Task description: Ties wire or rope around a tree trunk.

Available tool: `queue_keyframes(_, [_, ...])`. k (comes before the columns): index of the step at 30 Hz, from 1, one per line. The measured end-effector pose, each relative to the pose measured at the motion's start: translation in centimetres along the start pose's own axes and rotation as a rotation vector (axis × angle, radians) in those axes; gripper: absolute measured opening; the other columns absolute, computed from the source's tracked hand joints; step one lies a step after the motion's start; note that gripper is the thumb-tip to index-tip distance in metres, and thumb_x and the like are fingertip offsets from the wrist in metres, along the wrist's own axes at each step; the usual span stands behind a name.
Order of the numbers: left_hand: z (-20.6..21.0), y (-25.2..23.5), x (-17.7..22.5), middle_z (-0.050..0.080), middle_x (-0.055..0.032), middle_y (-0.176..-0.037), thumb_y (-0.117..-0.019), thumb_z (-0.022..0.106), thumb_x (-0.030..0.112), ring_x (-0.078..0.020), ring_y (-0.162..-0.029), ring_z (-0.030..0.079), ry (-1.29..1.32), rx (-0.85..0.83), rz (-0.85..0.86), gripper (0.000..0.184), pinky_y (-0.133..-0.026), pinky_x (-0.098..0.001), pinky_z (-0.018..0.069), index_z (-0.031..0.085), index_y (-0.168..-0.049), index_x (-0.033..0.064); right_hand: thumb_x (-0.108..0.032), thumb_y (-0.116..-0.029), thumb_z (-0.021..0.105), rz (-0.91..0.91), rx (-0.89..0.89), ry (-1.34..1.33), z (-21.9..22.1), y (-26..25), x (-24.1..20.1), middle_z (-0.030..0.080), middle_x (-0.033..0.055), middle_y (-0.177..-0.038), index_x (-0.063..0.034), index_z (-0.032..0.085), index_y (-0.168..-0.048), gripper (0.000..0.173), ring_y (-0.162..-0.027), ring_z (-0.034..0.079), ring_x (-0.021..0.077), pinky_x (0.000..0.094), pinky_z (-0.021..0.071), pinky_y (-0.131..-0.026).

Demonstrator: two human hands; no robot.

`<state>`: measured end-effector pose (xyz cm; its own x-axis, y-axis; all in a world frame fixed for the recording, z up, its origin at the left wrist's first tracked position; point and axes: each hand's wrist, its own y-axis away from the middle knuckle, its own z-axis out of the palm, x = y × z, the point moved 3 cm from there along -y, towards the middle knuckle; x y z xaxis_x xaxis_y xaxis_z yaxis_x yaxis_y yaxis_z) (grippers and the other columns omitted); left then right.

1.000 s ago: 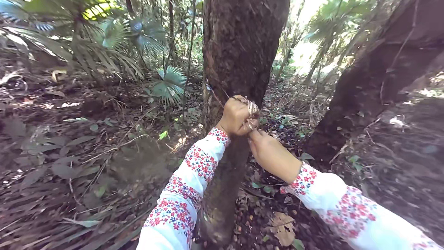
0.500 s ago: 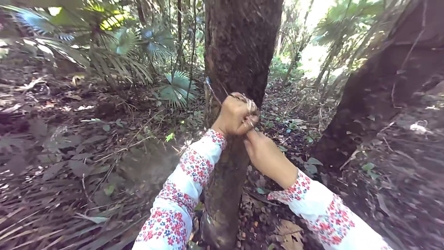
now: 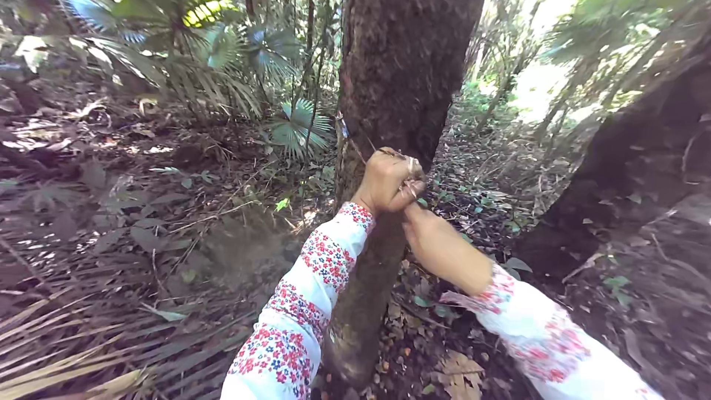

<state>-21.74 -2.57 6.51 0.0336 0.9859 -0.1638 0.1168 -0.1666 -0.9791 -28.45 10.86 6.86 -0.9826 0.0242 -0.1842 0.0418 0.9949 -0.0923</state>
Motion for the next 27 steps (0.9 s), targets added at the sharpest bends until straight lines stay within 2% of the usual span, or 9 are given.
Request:
queue_keyframes(3, [1.5, -0.5, 3.1, 0.065, -0.0088, -0.060, -0.1021, 0.024, 0.054, -0.0184, -0.056, 0.064, 0.018, 0.003, -0.036, 0.073, -0.073, -0.0432, 0.0535, 0.067, -0.068, 0.0048, -0.009, -0.1064, 0.043, -0.076, 0.019, 0.017, -1.2, 3.1, 1.6, 0.064, 0.0297, -0.111, 0.0051, 0.052, -0.137, 0.035, -0.098, 0.068, 0.0450, 0.0570, 0.0541, -0.084])
queue_keyframes(6, [1.9, -0.4, 1.7, 0.071, -0.0124, -0.067, -0.1028, 0.028, 0.050, -0.0215, -0.062, 0.070, 0.005, -0.055, -0.014, 0.071, -0.079, -0.0465, 0.0554, 0.072, -0.076, 0.0020, -0.009, -0.1071, 0.045, -0.113, 0.060, -0.030, -0.6, 1.4, 2.4, 0.065, 0.0297, -0.112, 0.0067, 0.054, -0.135, 0.033, -0.101, 0.068, 0.0438, 0.0561, 0.0536, -0.088])
queue_keyframes(9, [1.5, -0.2, -0.5, 0.071, -0.0132, -0.068, -0.1022, 0.029, 0.049, -0.0234, -0.065, 0.070, -0.057, -0.086, -0.004, 0.068, -0.083, -0.0485, 0.0530, 0.071, -0.077, 0.0020, -0.009, -0.1076, 0.046, -0.101, 0.055, -0.085, 0.6, -1.5, 2.7, 0.063, 0.0286, -0.115, 0.0028, 0.047, -0.143, 0.037, -0.105, 0.066, 0.0435, 0.0570, 0.0528, -0.091])
queue_keyframes(12, [2.7, 0.3, 2.0, 0.071, -0.0101, -0.066, -0.1011, 0.026, 0.052, -0.0202, -0.062, 0.069, -0.066, -0.060, -0.042, 0.071, -0.080, -0.0477, 0.0538, 0.072, -0.074, 0.0047, -0.009, -0.1072, 0.043, -0.116, 0.022, -0.079, 0.6, 1.1, 4.1, 0.063, 0.0291, -0.119, 0.0029, 0.048, -0.144, 0.039, -0.107, 0.067, 0.0428, 0.0553, 0.0527, -0.093])
queue_keyframes(14, [3.5, 0.4, 3.7, 0.069, -0.0096, -0.063, -0.1028, 0.025, 0.052, -0.0193, -0.059, 0.067, -0.060, -0.047, -0.026, 0.072, -0.079, -0.0442, 0.0538, 0.070, -0.073, 0.0048, -0.009, -0.1063, 0.043, -0.144, 0.053, -0.041, 0.3, 2.8, 4.8, 0.065, 0.0295, -0.114, 0.0046, 0.053, -0.137, 0.035, -0.101, 0.069, 0.0435, 0.0551, 0.0550, -0.087])
queue_keyframes(17, [3.3, 0.3, 2.1, 0.072, -0.0123, -0.068, -0.1027, 0.027, 0.051, -0.0210, -0.062, 0.070, -0.078, -0.079, -0.020, 0.071, -0.080, -0.0469, 0.0550, 0.073, -0.077, 0.0021, -0.011, -0.1081, 0.044, -0.126, 0.028, -0.051, 0.3, 0.8, 4.8, 0.063, 0.0296, -0.116, 0.0029, 0.050, -0.142, 0.037, -0.102, 0.068, 0.0439, 0.0567, 0.0537, -0.088])
queue_keyframes(19, [3.2, 0.6, 0.7, 0.070, -0.0125, -0.066, -0.1029, 0.027, 0.052, -0.0218, -0.061, 0.068, -0.113, -0.075, -0.011, 0.071, -0.083, -0.0475, 0.0525, 0.071, -0.076, 0.0028, -0.012, -0.1083, 0.045, -0.115, 0.033, -0.073, 1.3, -0.8, 5.0, 0.062, 0.0294, -0.118, 0.0018, 0.048, -0.143, 0.038, -0.104, 0.067, 0.0440, 0.0570, 0.0539, -0.089])
queue_keyframes(24, [4.2, 1.5, 3.1, 0.068, -0.0102, -0.062, -0.1029, 0.024, 0.054, -0.0193, -0.059, 0.066, -0.148, -0.068, 0.002, 0.073, -0.082, -0.0431, 0.0525, 0.070, -0.073, 0.0054, -0.011, -0.1080, 0.041, -0.167, 0.012, -0.066, 1.7, 1.6, 6.2, 0.063, 0.0298, -0.120, 0.0028, 0.051, -0.142, 0.038, -0.107, 0.067, 0.0424, 0.0528, 0.0543, -0.091])
queue_keyframes(27, [4.6, 1.1, 2.1, 0.068, -0.0110, -0.062, -0.1034, 0.024, 0.053, -0.0203, -0.059, 0.067, -0.178, -0.063, 0.000, 0.074, -0.082, -0.0442, 0.0533, 0.070, -0.073, 0.0041, -0.011, -0.1086, 0.042, -0.194, -0.006, -0.066, 1.1, 0.4, 6.9, 0.063, 0.0291, -0.119, 0.0030, 0.049, -0.142, 0.037, -0.106, 0.066, 0.0430, 0.0549, 0.0528, -0.092])
